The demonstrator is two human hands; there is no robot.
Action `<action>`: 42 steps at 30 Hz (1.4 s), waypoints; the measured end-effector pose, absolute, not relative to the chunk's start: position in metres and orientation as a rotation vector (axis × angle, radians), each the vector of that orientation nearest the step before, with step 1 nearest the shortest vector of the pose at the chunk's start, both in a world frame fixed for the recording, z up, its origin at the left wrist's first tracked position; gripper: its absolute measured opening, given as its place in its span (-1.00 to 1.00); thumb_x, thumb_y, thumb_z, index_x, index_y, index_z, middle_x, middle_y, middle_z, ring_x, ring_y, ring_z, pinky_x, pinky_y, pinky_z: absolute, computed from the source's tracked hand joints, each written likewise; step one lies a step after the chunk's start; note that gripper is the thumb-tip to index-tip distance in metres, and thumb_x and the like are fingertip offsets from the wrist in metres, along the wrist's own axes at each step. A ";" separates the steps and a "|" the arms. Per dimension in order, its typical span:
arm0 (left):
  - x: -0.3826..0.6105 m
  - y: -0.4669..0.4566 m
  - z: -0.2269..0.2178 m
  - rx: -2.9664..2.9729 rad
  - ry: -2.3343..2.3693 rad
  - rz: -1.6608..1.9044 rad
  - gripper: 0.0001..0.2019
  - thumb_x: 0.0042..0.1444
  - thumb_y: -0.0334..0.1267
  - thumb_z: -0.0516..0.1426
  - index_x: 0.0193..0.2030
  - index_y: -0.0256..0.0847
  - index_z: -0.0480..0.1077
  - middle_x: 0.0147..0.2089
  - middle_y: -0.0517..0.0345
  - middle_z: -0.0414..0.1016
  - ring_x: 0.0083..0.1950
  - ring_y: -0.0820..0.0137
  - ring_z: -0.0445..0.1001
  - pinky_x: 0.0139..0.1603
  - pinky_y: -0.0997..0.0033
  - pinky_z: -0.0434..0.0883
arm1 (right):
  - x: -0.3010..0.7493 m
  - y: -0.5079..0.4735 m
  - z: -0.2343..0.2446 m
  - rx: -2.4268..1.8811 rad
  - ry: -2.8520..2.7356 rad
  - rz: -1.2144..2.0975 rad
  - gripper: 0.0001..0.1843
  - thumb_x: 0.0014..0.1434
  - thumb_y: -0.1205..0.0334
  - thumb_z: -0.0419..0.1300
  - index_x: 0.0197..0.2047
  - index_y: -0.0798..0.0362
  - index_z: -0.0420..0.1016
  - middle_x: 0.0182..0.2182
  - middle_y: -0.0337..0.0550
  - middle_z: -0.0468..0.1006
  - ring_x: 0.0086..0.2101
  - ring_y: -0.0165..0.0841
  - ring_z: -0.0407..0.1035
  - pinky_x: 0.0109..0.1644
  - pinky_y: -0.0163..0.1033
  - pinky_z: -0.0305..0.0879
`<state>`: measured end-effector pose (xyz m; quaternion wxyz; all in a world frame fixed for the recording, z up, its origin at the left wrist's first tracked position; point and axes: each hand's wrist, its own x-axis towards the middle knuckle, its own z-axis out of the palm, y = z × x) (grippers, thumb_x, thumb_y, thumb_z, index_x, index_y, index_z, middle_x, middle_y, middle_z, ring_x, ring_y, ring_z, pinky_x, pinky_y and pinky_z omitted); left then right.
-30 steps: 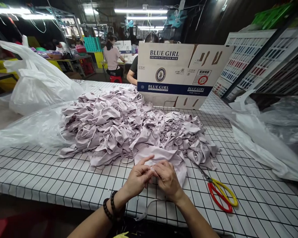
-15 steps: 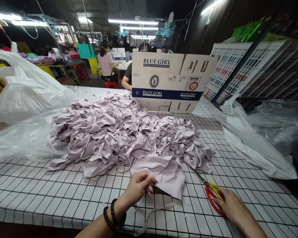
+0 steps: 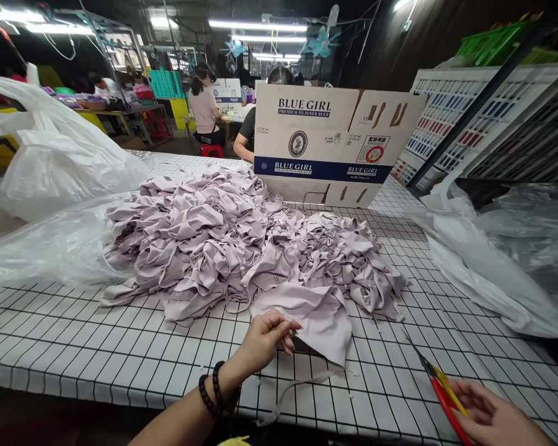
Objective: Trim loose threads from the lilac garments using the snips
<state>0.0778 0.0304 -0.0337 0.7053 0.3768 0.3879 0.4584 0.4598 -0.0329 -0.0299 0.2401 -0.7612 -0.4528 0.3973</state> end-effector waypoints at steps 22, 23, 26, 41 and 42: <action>0.071 0.028 -0.027 1.147 0.976 1.021 -0.78 0.05 -0.14 0.18 -0.49 -0.24 0.41 -0.57 0.21 0.35 -0.59 0.47 0.36 -0.53 0.48 0.36 | 0.261 0.011 0.016 -1.802 -2.155 0.747 -0.62 -0.04 -0.08 0.25 -0.31 -0.06 0.21 -0.43 -0.28 0.47 -0.40 -0.28 0.38 -0.37 -0.24 0.23; 0.070 0.027 -0.027 1.143 0.976 1.018 -0.78 0.05 -0.14 0.18 -0.49 -0.24 0.40 -0.57 0.22 0.35 -0.59 0.47 0.36 -0.54 0.49 0.35 | 0.260 0.012 0.016 -1.800 -2.161 0.746 -0.63 -0.03 -0.08 0.24 -0.32 -0.06 0.19 -0.43 -0.28 0.47 -0.40 -0.28 0.38 -0.37 -0.24 0.22; 0.070 0.027 -0.027 1.113 0.975 1.012 -0.78 0.03 -0.13 0.19 -0.48 -0.24 0.39 -0.58 0.23 0.35 -0.60 0.48 0.35 -0.55 0.49 0.34 | 0.259 0.012 0.017 -1.782 -2.174 0.745 -0.63 -0.01 -0.08 0.23 -0.33 -0.06 0.16 -0.44 -0.30 0.46 -0.41 -0.29 0.37 -0.38 -0.26 0.22; 0.069 0.025 -0.028 1.069 0.937 0.985 -0.69 0.03 -0.01 0.20 -0.47 -0.25 0.39 -0.60 0.24 0.34 -0.60 0.48 0.33 -0.54 0.49 0.32 | 0.262 0.012 0.008 -1.756 -2.169 0.662 -0.64 -0.02 -0.04 0.20 -0.43 -0.06 0.09 -0.60 -0.38 0.37 -0.56 -0.39 0.24 -0.47 -0.31 0.09; 0.069 0.025 -0.027 1.066 0.934 0.986 -0.69 0.03 -0.01 0.20 -0.46 -0.25 0.40 -0.60 0.24 0.34 -0.60 0.49 0.33 -0.54 0.49 0.32 | 0.262 0.012 0.007 -1.750 -2.169 0.638 -0.65 -0.01 -0.04 0.20 -0.43 -0.06 0.09 -0.61 -0.38 0.36 -0.57 -0.39 0.23 -0.48 -0.32 0.08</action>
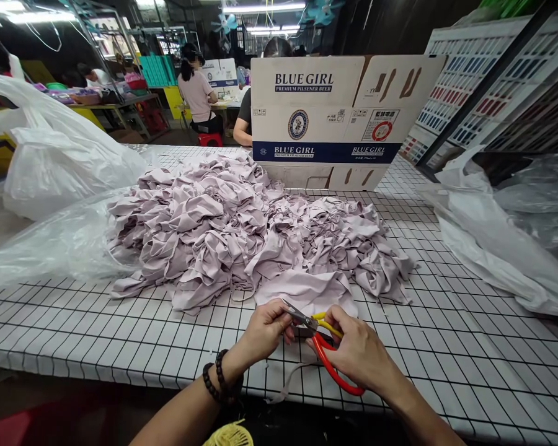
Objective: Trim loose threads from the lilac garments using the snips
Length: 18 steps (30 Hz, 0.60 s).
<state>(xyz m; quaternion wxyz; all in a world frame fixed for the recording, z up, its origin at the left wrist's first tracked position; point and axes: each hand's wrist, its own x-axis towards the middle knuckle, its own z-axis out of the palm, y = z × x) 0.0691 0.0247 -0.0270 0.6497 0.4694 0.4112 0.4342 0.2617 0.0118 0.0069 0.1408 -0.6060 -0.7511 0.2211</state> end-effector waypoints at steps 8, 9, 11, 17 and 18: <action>0.067 0.025 -0.025 1.027 0.911 0.982 -0.66 0.00 0.01 0.23 -0.46 -0.27 0.44 -0.62 0.24 0.35 -0.61 0.49 0.33 -0.53 0.49 0.30 | 0.261 0.012 0.005 -1.749 -2.206 0.571 -0.65 0.00 -0.01 0.18 -0.45 -0.06 0.05 -0.62 -0.39 0.35 -0.59 -0.40 0.21 -0.48 -0.32 0.08; 0.067 0.025 -0.026 1.018 0.907 0.978 -0.66 -0.01 0.02 0.24 -0.46 -0.27 0.44 -0.63 0.24 0.35 -0.61 0.49 0.32 -0.53 0.49 0.31 | 0.260 0.011 0.005 -1.753 -2.210 0.579 -0.64 0.00 -0.01 0.18 -0.45 -0.06 0.04 -0.62 -0.39 0.35 -0.58 -0.40 0.22 -0.48 -0.32 0.08; 0.068 0.025 -0.027 1.003 0.903 0.972 -0.65 -0.02 0.04 0.24 -0.46 -0.27 0.44 -0.62 0.24 0.35 -0.61 0.49 0.32 -0.55 0.49 0.32 | 0.260 0.012 0.006 -1.755 -2.214 0.601 -0.64 0.00 -0.01 0.18 -0.45 -0.06 0.03 -0.62 -0.39 0.35 -0.58 -0.39 0.22 -0.48 -0.32 0.09; 0.068 0.025 -0.026 0.976 0.897 0.954 -0.62 -0.05 0.08 0.25 -0.47 -0.27 0.45 -0.61 0.24 0.34 -0.61 0.51 0.32 -0.57 0.51 0.32 | 0.261 0.014 0.003 -1.722 -2.221 0.595 -0.64 0.01 -0.01 0.17 -0.47 -0.06 0.03 -0.63 -0.38 0.32 -0.59 -0.40 0.20 -0.50 -0.33 0.08; 0.067 0.025 -0.025 0.977 0.896 0.951 -0.61 -0.05 0.09 0.25 -0.47 -0.28 0.45 -0.61 0.24 0.34 -0.61 0.51 0.32 -0.57 0.51 0.32 | 0.261 0.014 0.003 -1.719 -2.226 0.576 -0.65 0.01 0.00 0.17 -0.47 -0.06 0.03 -0.64 -0.38 0.32 -0.59 -0.40 0.19 -0.50 -0.33 0.07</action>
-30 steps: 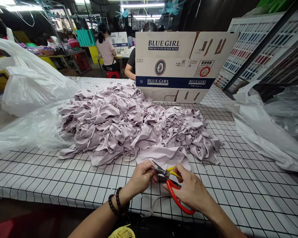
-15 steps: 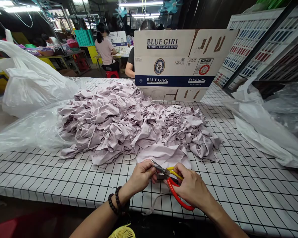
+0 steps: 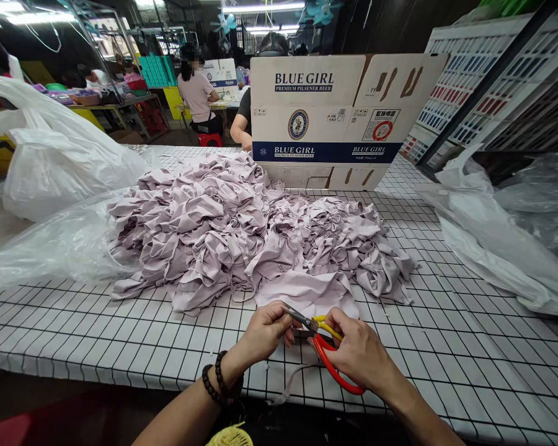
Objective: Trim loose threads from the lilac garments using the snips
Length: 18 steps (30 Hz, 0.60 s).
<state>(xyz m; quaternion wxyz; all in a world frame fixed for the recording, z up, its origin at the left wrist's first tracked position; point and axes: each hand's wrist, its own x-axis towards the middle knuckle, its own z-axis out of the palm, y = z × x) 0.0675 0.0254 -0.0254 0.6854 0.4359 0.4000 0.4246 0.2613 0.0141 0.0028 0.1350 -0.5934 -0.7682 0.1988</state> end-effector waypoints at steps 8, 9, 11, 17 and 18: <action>0.065 0.028 -0.030 1.001 0.888 0.946 -0.56 -0.07 0.13 0.26 -0.46 -0.31 0.47 -0.61 0.23 0.35 -0.63 0.53 0.32 -0.58 0.53 0.30 | 0.261 0.016 0.002 -1.688 -2.259 0.508 -0.64 0.01 0.03 0.16 -0.47 -0.07 -0.02 -0.64 -0.40 0.26 -0.62 -0.42 0.16 -0.51 -0.33 0.05; 0.064 0.028 -0.030 1.007 0.890 0.943 -0.56 -0.06 0.13 0.25 -0.46 -0.31 0.47 -0.62 0.23 0.35 -0.63 0.52 0.32 -0.58 0.53 0.30 | 0.261 0.016 0.002 -1.681 -2.259 0.501 -0.64 0.01 0.03 0.16 -0.47 -0.07 -0.01 -0.65 -0.40 0.26 -0.62 -0.42 0.16 -0.51 -0.33 0.05; 0.064 0.028 -0.030 1.015 0.897 0.939 -0.56 -0.04 0.12 0.24 -0.45 -0.32 0.47 -0.63 0.23 0.36 -0.63 0.52 0.32 -0.57 0.53 0.30 | 0.262 0.016 0.000 -1.661 -2.254 0.489 -0.65 0.02 0.03 0.16 -0.47 -0.07 0.00 -0.65 -0.40 0.27 -0.62 -0.41 0.17 -0.50 -0.33 0.05; 0.064 0.027 -0.028 1.006 0.908 0.921 -0.57 -0.04 0.11 0.24 -0.46 -0.32 0.46 -0.64 0.23 0.35 -0.63 0.52 0.31 -0.57 0.53 0.30 | 0.259 0.016 -0.009 -1.608 -2.185 0.515 -0.67 0.03 0.03 0.16 -0.50 -0.06 0.04 -0.67 -0.39 0.26 -0.63 -0.43 0.15 -0.51 -0.31 0.04; 0.064 0.027 -0.028 1.005 0.909 0.919 -0.57 -0.04 0.11 0.24 -0.46 -0.31 0.46 -0.64 0.23 0.35 -0.63 0.52 0.31 -0.57 0.52 0.30 | 0.258 0.016 -0.010 -1.603 -2.153 0.559 -0.65 0.03 0.02 0.17 -0.51 -0.06 0.04 -0.67 -0.38 0.25 -0.63 -0.43 0.14 -0.51 -0.31 0.05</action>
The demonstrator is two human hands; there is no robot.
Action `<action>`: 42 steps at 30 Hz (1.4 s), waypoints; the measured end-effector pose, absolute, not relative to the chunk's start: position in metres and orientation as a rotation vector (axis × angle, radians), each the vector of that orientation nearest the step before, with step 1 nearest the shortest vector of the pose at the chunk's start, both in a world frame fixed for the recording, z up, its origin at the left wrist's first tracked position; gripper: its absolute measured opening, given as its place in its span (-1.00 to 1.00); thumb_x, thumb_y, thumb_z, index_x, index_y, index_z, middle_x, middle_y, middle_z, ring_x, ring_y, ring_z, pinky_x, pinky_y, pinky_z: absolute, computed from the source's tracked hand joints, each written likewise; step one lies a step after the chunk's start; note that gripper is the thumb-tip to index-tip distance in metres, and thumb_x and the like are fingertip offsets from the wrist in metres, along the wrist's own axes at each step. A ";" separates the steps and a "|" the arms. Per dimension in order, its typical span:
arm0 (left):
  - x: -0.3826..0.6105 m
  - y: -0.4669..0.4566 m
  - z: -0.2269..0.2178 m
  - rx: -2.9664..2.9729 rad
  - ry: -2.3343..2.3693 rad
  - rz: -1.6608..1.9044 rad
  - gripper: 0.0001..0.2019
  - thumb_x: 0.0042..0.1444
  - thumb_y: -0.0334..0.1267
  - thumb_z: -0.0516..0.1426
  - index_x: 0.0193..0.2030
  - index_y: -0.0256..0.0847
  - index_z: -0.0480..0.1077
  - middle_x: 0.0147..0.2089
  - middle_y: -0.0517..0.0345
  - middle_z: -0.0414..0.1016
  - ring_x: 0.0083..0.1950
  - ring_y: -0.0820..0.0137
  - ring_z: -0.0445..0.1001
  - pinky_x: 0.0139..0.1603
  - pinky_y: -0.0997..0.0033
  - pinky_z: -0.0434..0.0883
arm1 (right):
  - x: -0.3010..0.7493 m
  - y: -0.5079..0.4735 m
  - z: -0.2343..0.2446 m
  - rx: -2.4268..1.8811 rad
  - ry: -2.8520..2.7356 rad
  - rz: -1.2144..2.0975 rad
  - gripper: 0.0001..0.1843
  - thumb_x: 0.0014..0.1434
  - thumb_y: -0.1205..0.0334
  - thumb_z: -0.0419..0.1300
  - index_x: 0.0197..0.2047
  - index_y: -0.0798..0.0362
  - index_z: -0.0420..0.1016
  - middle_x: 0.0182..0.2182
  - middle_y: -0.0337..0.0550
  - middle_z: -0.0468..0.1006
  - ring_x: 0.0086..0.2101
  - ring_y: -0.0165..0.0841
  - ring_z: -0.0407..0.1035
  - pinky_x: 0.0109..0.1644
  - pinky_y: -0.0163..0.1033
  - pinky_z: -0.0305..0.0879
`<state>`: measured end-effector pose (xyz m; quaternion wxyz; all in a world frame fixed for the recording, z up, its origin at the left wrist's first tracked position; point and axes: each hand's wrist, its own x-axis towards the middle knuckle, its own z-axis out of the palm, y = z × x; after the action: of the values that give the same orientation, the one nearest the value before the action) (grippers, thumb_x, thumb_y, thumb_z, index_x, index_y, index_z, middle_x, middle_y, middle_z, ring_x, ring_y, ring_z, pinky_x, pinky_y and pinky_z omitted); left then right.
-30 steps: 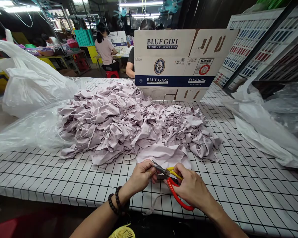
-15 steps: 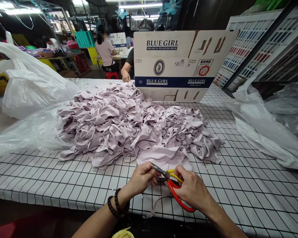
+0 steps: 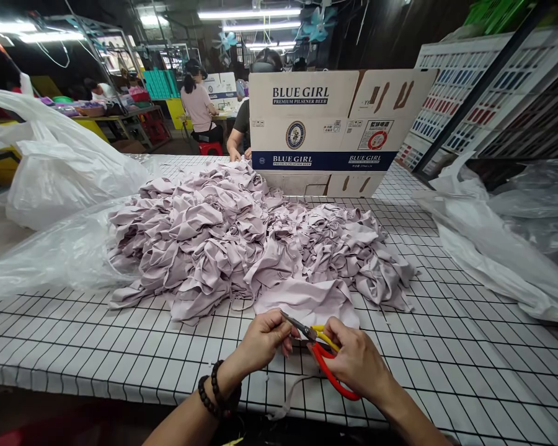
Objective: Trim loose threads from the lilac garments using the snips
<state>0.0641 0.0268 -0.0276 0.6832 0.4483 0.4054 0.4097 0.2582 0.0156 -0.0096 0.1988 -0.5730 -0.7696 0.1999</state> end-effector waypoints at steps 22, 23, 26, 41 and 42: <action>0.031 0.005 -0.018 1.810 1.607 0.658 -0.67 0.19 -0.02 0.06 -0.40 -0.22 0.46 -0.20 0.01 0.43 -0.15 0.25 0.46 -0.10 0.27 0.39 | 0.379 0.049 -0.035 -2.388 -1.774 0.473 -0.64 0.07 0.04 0.08 -0.15 0.08 0.44 -0.14 0.13 0.53 -0.11 -0.03 0.43 -0.14 -0.06 0.32; 0.042 0.011 -0.025 1.886 1.631 0.688 -0.74 0.16 -0.07 0.10 -0.30 -0.22 0.45 -0.18 0.02 0.41 -0.16 0.26 0.45 -0.09 0.27 0.39 | 0.363 0.061 -0.037 -2.323 -1.802 0.503 -0.61 0.08 -0.01 0.09 -0.12 0.06 0.42 -0.16 0.06 0.54 -0.15 -0.10 0.45 -0.17 -0.13 0.33; 0.070 0.026 -0.045 2.102 1.679 0.592 -0.69 0.03 -0.18 0.20 -0.11 -0.29 0.38 -0.13 -0.05 0.39 -0.12 0.17 0.42 -0.12 0.21 0.41 | 0.326 0.094 -0.047 -2.206 -1.835 0.533 -0.65 -0.01 0.00 0.21 -0.22 0.07 0.42 -0.32 -0.03 0.57 -0.29 -0.18 0.47 -0.30 -0.22 0.30; -0.007 -0.018 -0.050 2.111 1.644 1.070 -0.85 0.27 -0.28 0.01 -0.21 -0.19 0.40 -0.24 0.06 0.48 -0.19 0.36 0.48 -0.16 0.37 0.45 | 0.356 0.030 -0.029 -1.683 -2.069 0.073 -0.77 0.01 0.40 0.01 -0.27 0.05 0.41 -0.40 -0.05 0.50 -0.36 -0.22 0.40 -0.28 -0.19 0.28; -0.016 -0.026 -0.048 2.162 1.614 1.022 -0.87 0.25 -0.28 0.05 -0.22 -0.17 0.43 -0.22 0.06 0.48 -0.17 0.34 0.49 -0.15 0.35 0.46 | 0.357 0.020 -0.031 -1.613 -2.184 0.131 -0.78 0.03 0.37 0.05 -0.24 0.04 0.43 -0.38 -0.06 0.51 -0.36 -0.22 0.42 -0.28 -0.19 0.30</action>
<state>-0.0163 -0.0263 -0.0483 0.1278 0.7433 0.5548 0.3513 0.3568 0.0196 -0.0308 0.2102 -0.5803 -0.7854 0.0470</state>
